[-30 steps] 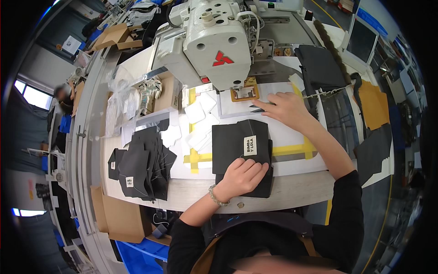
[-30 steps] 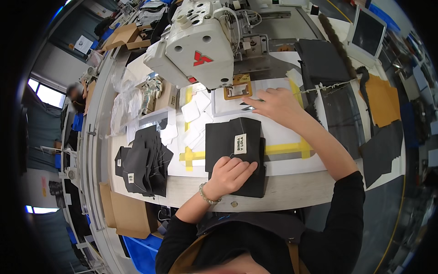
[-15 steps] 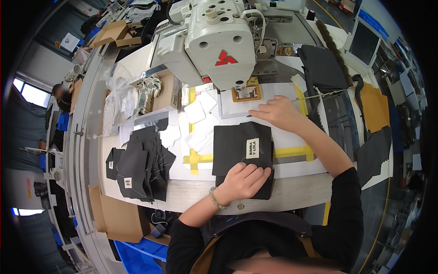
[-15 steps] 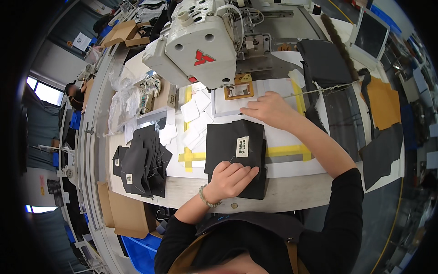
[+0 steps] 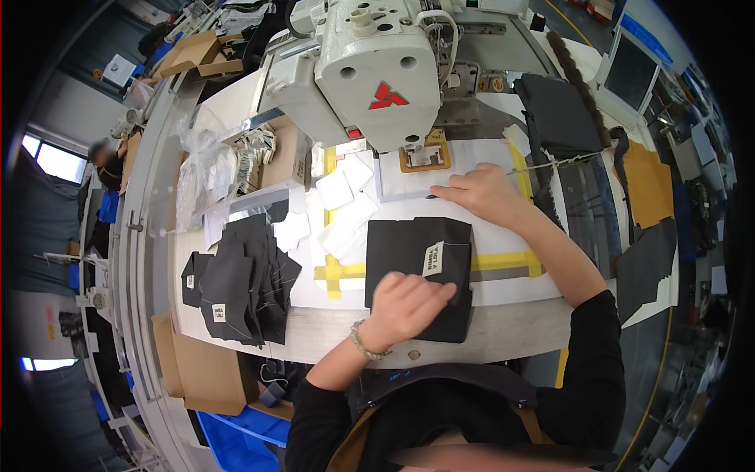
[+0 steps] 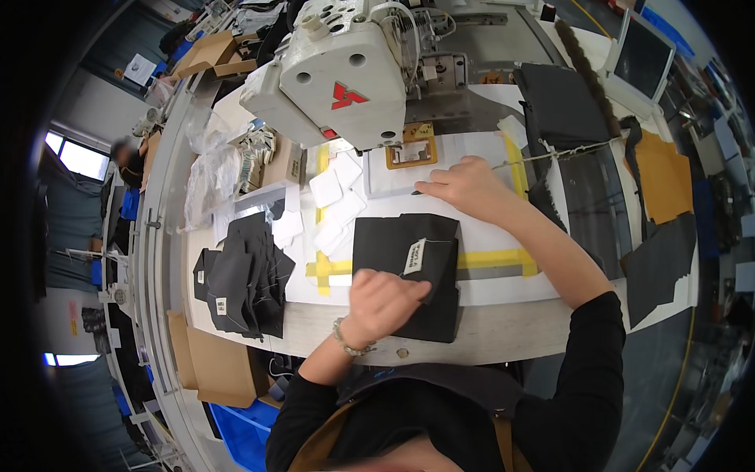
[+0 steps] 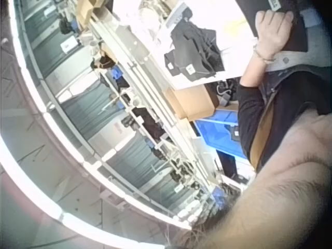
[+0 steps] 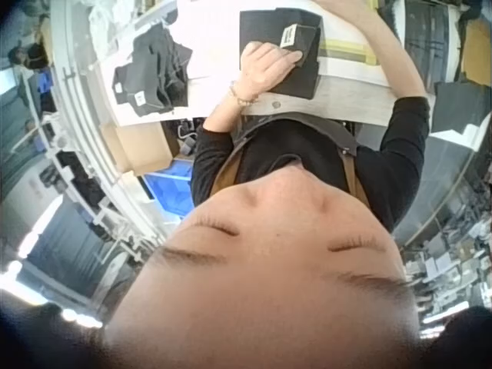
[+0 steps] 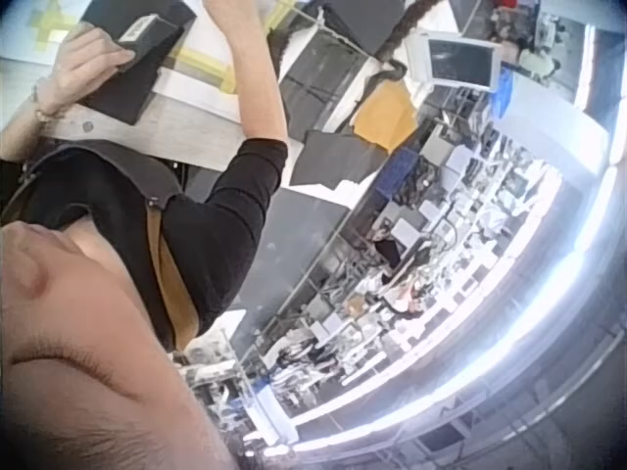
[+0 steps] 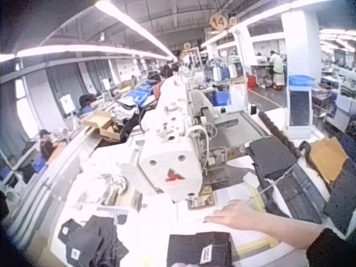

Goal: Sewing small leather labels onto larger leather or fabric panels using an industrial sewing machine.

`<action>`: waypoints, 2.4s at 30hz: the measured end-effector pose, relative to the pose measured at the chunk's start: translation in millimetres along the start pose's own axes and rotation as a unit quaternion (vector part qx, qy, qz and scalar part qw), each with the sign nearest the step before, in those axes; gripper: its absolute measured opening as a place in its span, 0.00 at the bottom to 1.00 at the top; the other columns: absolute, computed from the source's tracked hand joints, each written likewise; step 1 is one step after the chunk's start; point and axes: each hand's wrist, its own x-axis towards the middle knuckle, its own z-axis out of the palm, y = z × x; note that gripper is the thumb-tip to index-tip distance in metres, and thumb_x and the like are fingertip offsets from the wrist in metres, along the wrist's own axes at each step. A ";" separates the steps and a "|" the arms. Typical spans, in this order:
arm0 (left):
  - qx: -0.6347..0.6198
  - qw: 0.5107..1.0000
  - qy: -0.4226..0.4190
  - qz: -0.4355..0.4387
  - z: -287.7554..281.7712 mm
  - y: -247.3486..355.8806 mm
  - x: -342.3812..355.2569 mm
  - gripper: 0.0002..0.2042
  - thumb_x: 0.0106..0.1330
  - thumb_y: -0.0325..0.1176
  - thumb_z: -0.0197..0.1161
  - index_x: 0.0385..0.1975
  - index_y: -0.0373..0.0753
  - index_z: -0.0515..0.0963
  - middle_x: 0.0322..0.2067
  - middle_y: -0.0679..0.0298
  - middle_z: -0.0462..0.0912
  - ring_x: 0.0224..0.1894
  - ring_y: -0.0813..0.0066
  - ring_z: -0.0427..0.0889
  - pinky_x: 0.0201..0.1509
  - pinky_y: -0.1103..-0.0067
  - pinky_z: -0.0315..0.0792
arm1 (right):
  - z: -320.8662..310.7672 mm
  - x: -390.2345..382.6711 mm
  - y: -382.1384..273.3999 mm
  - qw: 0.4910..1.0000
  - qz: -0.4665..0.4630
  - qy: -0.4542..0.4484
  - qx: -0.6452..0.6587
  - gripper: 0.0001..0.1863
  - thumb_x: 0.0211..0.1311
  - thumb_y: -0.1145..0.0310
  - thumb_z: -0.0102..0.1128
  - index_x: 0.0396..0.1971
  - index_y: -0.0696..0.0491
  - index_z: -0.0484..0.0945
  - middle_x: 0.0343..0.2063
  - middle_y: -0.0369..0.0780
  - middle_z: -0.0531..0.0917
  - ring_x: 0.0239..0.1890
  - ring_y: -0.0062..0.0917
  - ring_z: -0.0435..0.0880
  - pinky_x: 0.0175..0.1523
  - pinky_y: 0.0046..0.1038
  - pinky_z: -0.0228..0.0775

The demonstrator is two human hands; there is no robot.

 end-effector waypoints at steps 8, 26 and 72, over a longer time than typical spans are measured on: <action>-0.124 0.916 0.045 -0.379 -36.1 -59.1 5.5 0.04 0.61 0.27 0.68 0.32 0.35 0.84 0.22 0.64 0.80 0.17 0.78 0.70 0.24 0.80 0.63 | -17.1 -26.5 11.1 0.998 0.053 -0.012 -0.004 0.16 0.55 0.66 0.63 0.45 0.40 0.82 0.24 0.28 0.73 0.20 0.20 0.75 0.30 0.24 0.65; -0.026 0.834 0.171 -0.524 -273.0 -83.7 -116.3 0.03 0.61 0.19 0.65 0.34 0.29 0.80 0.30 0.60 0.84 0.35 0.77 0.83 0.43 0.86 0.75 | -52.7 -96.3 17.6 0.976 0.217 -0.014 -0.004 0.22 0.57 0.65 0.66 0.54 0.45 0.79 0.26 0.37 0.72 0.25 0.31 0.75 0.32 0.30 0.67; -0.168 0.772 -0.120 -0.600 -55.7 -123.5 -33.9 0.13 0.51 0.23 0.71 0.37 0.32 0.81 0.27 0.64 0.76 0.28 0.78 0.75 0.35 0.79 0.74 | -76.4 -123.2 34.8 0.983 0.164 0.049 -0.073 0.15 0.53 0.74 0.66 0.43 0.55 0.82 0.32 0.38 0.77 0.34 0.31 0.76 0.39 0.31 0.64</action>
